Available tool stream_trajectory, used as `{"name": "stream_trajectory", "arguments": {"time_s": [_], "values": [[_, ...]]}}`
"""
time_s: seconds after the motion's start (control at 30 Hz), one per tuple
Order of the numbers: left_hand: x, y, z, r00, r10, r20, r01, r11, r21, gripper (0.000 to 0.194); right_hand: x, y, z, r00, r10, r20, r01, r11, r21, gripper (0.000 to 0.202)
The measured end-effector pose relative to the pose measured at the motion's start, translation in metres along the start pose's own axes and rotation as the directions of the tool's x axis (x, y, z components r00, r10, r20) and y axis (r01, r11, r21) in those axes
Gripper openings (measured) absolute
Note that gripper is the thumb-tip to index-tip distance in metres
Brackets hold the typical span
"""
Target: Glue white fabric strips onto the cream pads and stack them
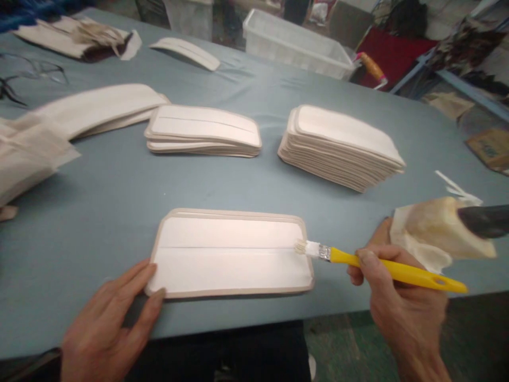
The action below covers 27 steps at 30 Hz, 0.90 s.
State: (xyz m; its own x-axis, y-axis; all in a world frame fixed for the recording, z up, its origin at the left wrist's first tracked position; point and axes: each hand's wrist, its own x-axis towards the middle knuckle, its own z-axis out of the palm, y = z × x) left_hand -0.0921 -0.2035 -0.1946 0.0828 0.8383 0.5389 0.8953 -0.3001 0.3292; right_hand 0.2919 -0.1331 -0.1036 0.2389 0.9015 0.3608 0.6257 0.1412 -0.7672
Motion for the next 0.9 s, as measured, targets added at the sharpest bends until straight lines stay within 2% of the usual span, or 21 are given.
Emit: {"name": "stream_trajectory", "arguments": {"time_s": [0.07,0.17,0.3,0.43,0.57,0.67,0.9], "values": [[0.006,0.009,-0.003,1.0,0.023,-0.006,-0.023,0.999,0.041,0.052,-0.006,-0.016,0.02,0.998,0.005,0.058,-0.011,0.994,0.105,0.025],[0.009,0.013,-0.005,1.0,0.018,-0.007,-0.018,0.999,0.051,0.042,-0.014,-0.043,0.06,0.976,-0.033,0.217,-0.028,0.962,0.273,0.02],[0.007,0.012,-0.004,1.0,0.006,-0.005,-0.006,0.999,0.034,0.037,-0.016,-0.074,0.108,0.904,-0.156,0.398,-0.018,0.917,0.399,0.01],[0.006,0.012,-0.003,1.0,0.006,-0.012,-0.006,0.999,0.036,0.038,-0.011,-0.092,0.135,0.824,-0.28,0.492,0.024,0.886,0.464,0.007],[0.006,0.013,-0.002,1.0,-0.003,-0.018,0.003,1.0,0.029,0.04,-0.011,-0.094,0.148,0.747,-0.39,0.539,0.088,0.861,0.502,0.01],[0.005,0.013,-0.002,1.0,-0.005,-0.017,0.006,1.0,0.023,0.041,-0.011,-0.091,0.149,0.701,-0.409,0.584,0.119,0.875,0.47,0.012],[0.004,0.01,-0.002,1.0,-0.01,-0.01,0.01,1.0,0.018,0.041,0.005,-0.078,0.123,0.687,-0.402,0.605,0.183,0.902,0.392,0.007]]}}
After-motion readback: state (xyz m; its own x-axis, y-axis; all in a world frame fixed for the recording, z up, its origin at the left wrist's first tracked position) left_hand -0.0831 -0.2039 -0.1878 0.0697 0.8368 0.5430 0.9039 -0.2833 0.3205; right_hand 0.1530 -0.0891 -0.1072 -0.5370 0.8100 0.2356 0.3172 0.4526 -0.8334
